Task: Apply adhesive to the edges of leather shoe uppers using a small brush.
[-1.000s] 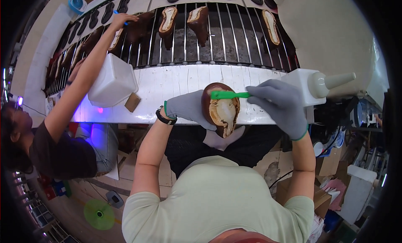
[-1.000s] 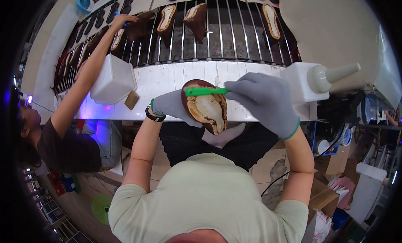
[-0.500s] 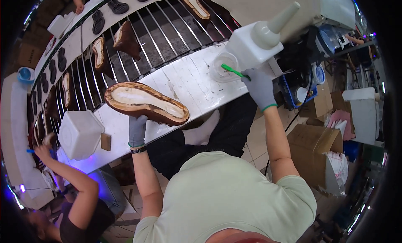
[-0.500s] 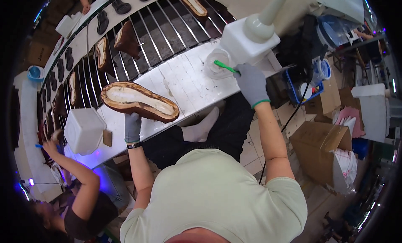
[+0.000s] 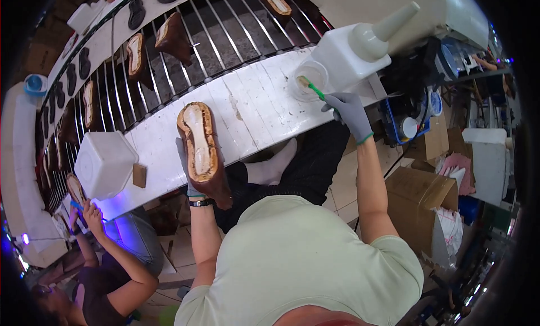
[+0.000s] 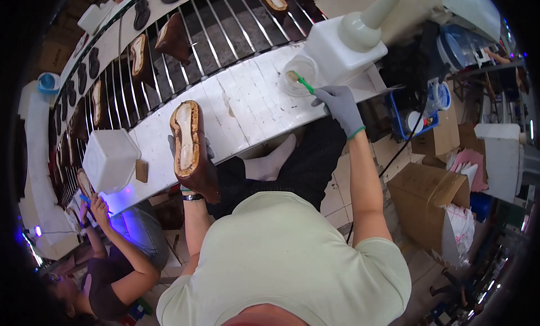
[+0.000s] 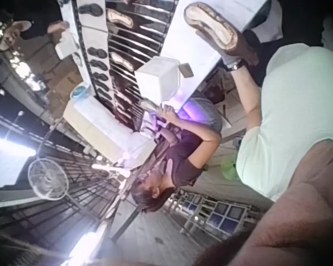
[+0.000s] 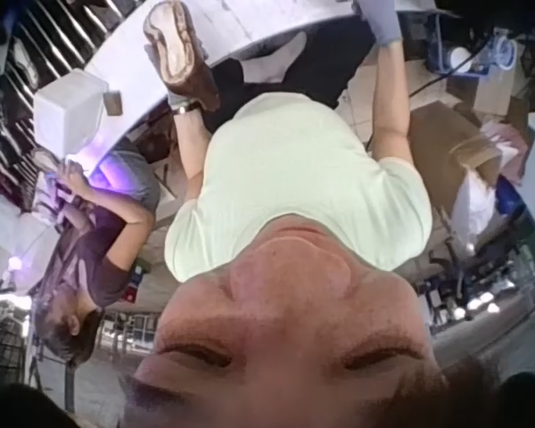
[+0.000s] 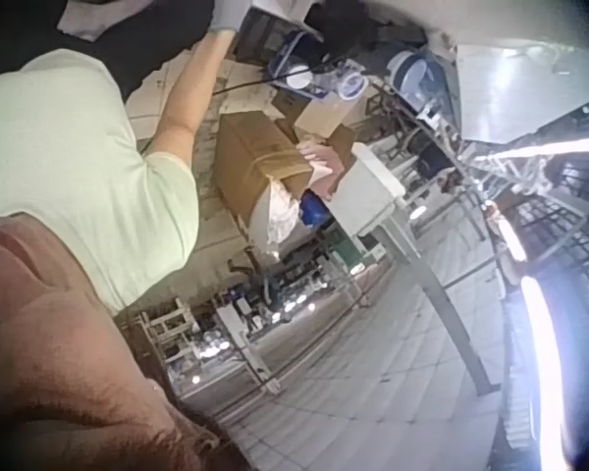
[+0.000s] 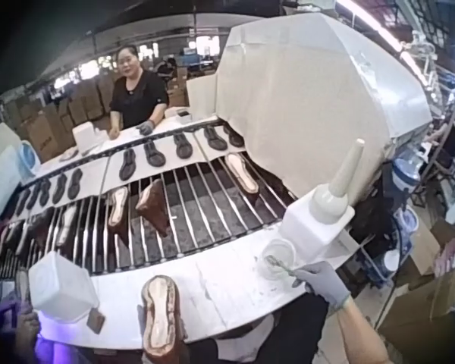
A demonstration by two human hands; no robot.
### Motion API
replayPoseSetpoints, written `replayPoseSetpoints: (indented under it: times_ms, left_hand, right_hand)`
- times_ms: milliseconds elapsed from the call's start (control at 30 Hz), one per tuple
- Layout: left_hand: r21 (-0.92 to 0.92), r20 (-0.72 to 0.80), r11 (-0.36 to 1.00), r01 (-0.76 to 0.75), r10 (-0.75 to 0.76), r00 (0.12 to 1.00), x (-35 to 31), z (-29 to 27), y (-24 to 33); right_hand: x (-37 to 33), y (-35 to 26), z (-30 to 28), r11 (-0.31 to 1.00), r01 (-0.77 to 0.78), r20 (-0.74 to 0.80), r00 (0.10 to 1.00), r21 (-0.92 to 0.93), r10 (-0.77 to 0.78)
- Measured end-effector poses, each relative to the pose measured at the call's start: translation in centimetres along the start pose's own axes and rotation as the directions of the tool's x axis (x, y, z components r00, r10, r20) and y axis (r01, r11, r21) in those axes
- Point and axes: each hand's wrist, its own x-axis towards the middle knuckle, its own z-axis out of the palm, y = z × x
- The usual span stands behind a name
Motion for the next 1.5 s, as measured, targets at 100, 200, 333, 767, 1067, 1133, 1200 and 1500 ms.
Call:
replayPoseSetpoints:
  times_ms: [100, 200, 333, 767, 1067, 1133, 1200, 1500]
  left_hand:
    - [0.071, -0.059, 0.997, 0.032, -0.028, 0.998, 0.5, 1.3, -0.5]
    - [0.263, -0.254, 0.962, 0.075, -0.006, 0.967, 1.3, 9.9, -0.4]
    - [0.335, -0.199, 0.94, 0.059, 0.009, 0.98, 1.5, 13.2, 0.5]
    - [0.687, -0.036, 0.716, -0.125, 0.205, 0.978, 0.8, 17.4, 2.5]
    - [0.878, 0.101, 0.436, -0.199, 0.238, 0.966, 0.0, 19.6, 3.1]
    - [0.914, 0.117, 0.354, -0.2, 0.242, 0.963, -0.2, 19.7, 3.2]
    - [0.952, 0.152, 0.22, -0.214, 0.266, 0.952, -0.2, 19.9, 3.1]
    - [0.968, 0.165, 0.141, -0.206, 0.259, 0.952, 0.1, 19.6, 3.9]
  right_hand:
    - [-1.2, -0.8, 1.2, 0.927, -0.046, 0.161, 0.987, 0.373, -0.016]
    - [-2.9, -4.2, 2.4, 0.938, 0.082, 0.19, 0.97, 0.338, -0.153]
    - [-5.6, -9.7, 4.5, 0.912, 0.372, 0.3, 0.862, 0.174, -0.409]
    - [-6.6, -12.8, 6.9, 0.637, 0.769, 0.354, 0.611, -0.052, -0.708]
    - [-4.9, -16.4, 7.9, 0.456, 0.885, 0.225, 0.465, -0.094, -0.856]
    - [-4.6, -17.1, 8.2, 0.483, 0.874, 0.178, 0.485, -0.056, -0.856]
    - [-4.4, -17.9, 8.2, 0.519, 0.852, 0.16, 0.522, -0.061, -0.838]
    - [-2.7, -20.6, 7.0, 0.607, 0.793, 0.284, 0.571, 0.053, -0.77]
